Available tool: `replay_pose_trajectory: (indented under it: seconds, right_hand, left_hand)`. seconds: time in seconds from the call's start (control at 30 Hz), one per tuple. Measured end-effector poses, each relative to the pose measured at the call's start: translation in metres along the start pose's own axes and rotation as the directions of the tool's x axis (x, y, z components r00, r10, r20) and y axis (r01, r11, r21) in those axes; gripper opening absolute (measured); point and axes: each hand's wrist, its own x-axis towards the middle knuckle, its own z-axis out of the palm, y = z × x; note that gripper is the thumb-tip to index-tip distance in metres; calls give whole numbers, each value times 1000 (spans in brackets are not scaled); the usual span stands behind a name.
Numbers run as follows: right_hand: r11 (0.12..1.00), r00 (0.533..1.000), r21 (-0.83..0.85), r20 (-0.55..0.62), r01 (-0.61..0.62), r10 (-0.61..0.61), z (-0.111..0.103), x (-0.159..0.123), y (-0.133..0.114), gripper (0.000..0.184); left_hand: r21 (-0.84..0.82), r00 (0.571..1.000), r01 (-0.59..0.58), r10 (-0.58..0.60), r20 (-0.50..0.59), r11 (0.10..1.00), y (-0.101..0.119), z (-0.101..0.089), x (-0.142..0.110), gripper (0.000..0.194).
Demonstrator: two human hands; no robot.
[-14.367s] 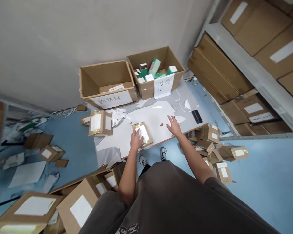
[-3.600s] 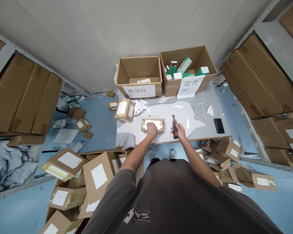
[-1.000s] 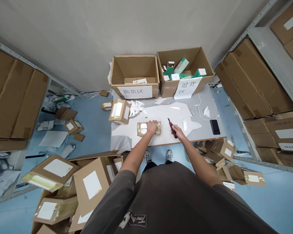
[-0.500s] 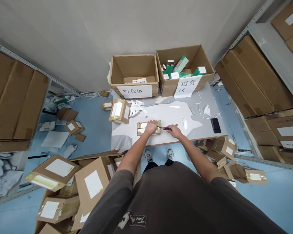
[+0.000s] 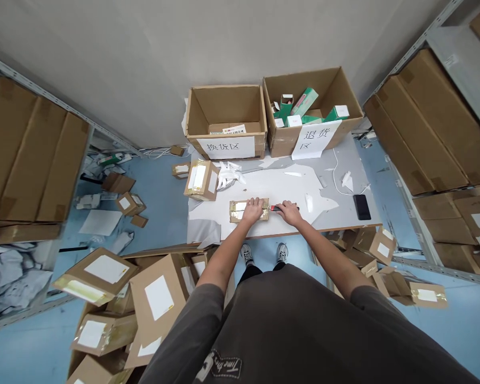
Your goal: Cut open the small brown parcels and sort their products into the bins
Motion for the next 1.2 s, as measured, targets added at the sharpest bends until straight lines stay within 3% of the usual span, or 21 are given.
replay_pose_trajectory:
  seconds: [0.33,0.47,0.53,0.63,0.7,0.73,0.8,0.9,0.97,1.07,1.2]
  right_hand:
    - [997,999,77,-50,1,3,6,14,18,39]
    - [954,996,301,-86,-6,34,6,-1,34,37]
    - [815,975,575,-137,-65,174,4,-15,45,42]
    - [349,891,930,-60,-114,450,-2,-37,59,56]
    - [72,836,995,22,-73,548,-8,-49,66,61]
    - [-10,815,999,38,-39,578,-10,-53,69,63]
    - [-74,775,997,24,30,631,-14,-61,80,62]
    - [-38,718,997,-26,73,696,-13,-67,108,58]
    - [30,677,999,-45,34,734,-6,-68,134,56]
    - [163,620,979,-51,-126,783,16,-65,176,50]
    - [387,613,805,-36,-451,789,49,-60,211,39]
  left_hand:
    - [-56,999,26,-24,26,998,-6,1,1,49]
    - [-108,999,31,-27,33,994,-14,-4,-1,47]
    - [-138,999,18,-13,36,990,-20,-7,-3,45]
    - [-175,1000,8,-7,7,985,-27,-10,-5,40]
    - [-201,999,34,-39,-24,979,-30,-9,-6,38]
    - [-218,998,43,-54,-44,975,-30,-9,-6,37]
    - [-241,995,66,-83,-61,968,-31,-7,-5,38]
    - [-252,987,115,-139,-81,961,-29,-6,-3,38]
    - [-256,979,146,-177,-104,956,-26,-6,-1,37]
    - [-269,965,183,-226,-135,946,-16,-8,0,35]
    - [-255,938,282,-322,-128,925,0,-10,-2,34]
